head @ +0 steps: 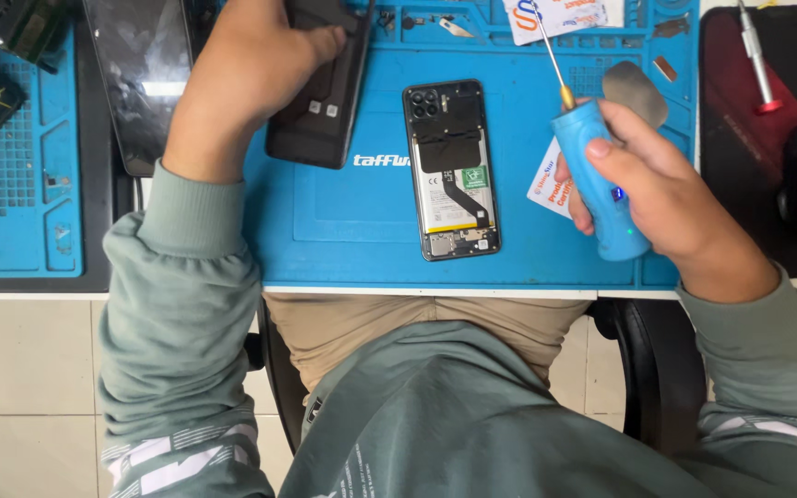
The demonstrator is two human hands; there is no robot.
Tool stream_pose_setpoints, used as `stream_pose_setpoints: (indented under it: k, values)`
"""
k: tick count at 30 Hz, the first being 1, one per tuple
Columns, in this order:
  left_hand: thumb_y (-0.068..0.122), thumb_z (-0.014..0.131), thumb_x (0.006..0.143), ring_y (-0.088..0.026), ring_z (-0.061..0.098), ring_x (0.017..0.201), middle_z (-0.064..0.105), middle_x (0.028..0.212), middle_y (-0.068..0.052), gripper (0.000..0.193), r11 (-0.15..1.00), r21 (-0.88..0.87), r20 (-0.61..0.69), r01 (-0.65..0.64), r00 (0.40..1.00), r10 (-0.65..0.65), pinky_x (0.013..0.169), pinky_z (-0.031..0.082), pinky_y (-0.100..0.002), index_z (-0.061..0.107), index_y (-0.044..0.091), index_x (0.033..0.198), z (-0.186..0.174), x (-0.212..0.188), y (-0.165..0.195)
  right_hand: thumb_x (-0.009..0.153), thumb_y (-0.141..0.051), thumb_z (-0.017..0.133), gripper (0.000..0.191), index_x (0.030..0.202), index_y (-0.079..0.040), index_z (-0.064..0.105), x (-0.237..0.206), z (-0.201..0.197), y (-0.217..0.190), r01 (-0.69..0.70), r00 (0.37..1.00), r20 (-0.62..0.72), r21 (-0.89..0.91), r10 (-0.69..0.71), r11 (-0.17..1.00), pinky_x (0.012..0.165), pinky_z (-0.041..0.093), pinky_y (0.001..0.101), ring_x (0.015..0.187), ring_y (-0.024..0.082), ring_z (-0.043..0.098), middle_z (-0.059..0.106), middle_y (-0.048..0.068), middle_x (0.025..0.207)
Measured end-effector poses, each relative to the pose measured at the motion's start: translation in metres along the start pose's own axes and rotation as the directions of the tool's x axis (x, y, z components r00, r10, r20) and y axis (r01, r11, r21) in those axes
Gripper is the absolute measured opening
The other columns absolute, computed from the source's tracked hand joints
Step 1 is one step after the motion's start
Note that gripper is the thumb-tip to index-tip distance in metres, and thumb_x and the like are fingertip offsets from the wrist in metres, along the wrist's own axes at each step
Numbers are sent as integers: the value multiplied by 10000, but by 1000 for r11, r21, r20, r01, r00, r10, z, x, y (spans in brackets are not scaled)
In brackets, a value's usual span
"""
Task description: The person pries open the back cover of a smartphone using a plastic card, sprays contact cleaner into the opened device, and then uses a blue electric screwdriver to unscrew components from the exposed internals while holding the phone on a repair mat.
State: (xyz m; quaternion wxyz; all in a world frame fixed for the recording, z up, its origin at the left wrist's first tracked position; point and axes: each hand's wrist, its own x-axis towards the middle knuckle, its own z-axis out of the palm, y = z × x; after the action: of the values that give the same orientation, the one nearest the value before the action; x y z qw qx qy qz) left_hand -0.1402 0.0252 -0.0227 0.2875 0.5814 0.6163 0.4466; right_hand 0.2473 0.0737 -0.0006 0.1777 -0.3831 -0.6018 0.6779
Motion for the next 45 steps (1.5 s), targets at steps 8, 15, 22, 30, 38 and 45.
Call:
stream_pose_setpoints:
  k: [8,15,22,30,38,45]
  values:
    - [141,728,970,-453,591,1084,630,1159,-277,485,713,622,-17,-323,905,425,926,492,-517,507,-54,1355,35,-17,29,1009,-160,491,545,1527,-42,369,-15,10,12,46,992,103,225,-70,973,565,486,316,658,188,600,592,131,1093]
    - [202,683,942,-454,578,1017,597,1155,-260,473,768,503,297,-396,914,277,886,496,-510,542,-53,1314,77,-25,45,1011,-189,454,591,1554,-26,289,-29,48,39,-77,993,110,376,37,923,832,615,450,978,286,683,571,166,1111]
    - [293,754,894,-355,598,942,562,1117,-226,397,934,350,215,-65,977,-13,825,524,-447,652,-9,1131,84,-5,48,1027,-185,441,627,1591,-35,212,-25,50,45,-61,991,134,325,18,944,951,578,465,1085,299,671,554,177,1237]
    - [-2,742,864,-144,683,940,687,1052,-61,384,569,-690,357,447,894,-270,828,580,-276,590,13,1217,96,-12,29,1032,-104,628,716,1659,-59,286,-34,43,45,32,989,140,154,-54,988,681,542,340,763,206,609,576,144,1086]
    - [-29,725,891,-164,690,917,685,1023,-95,392,487,-748,371,451,892,-256,821,580,-290,555,-6,1243,107,-11,16,852,-236,772,603,1316,84,556,-73,-55,6,-140,797,-291,-941,-529,307,798,525,482,954,458,646,635,292,1151]
    - [-45,719,868,-188,715,935,712,1039,-123,429,455,-764,381,457,889,-252,843,597,-326,545,-8,1259,108,-11,13,961,-352,726,643,1423,58,547,-84,-89,26,-400,768,-532,-834,-358,381,852,527,534,980,486,670,676,303,1055]
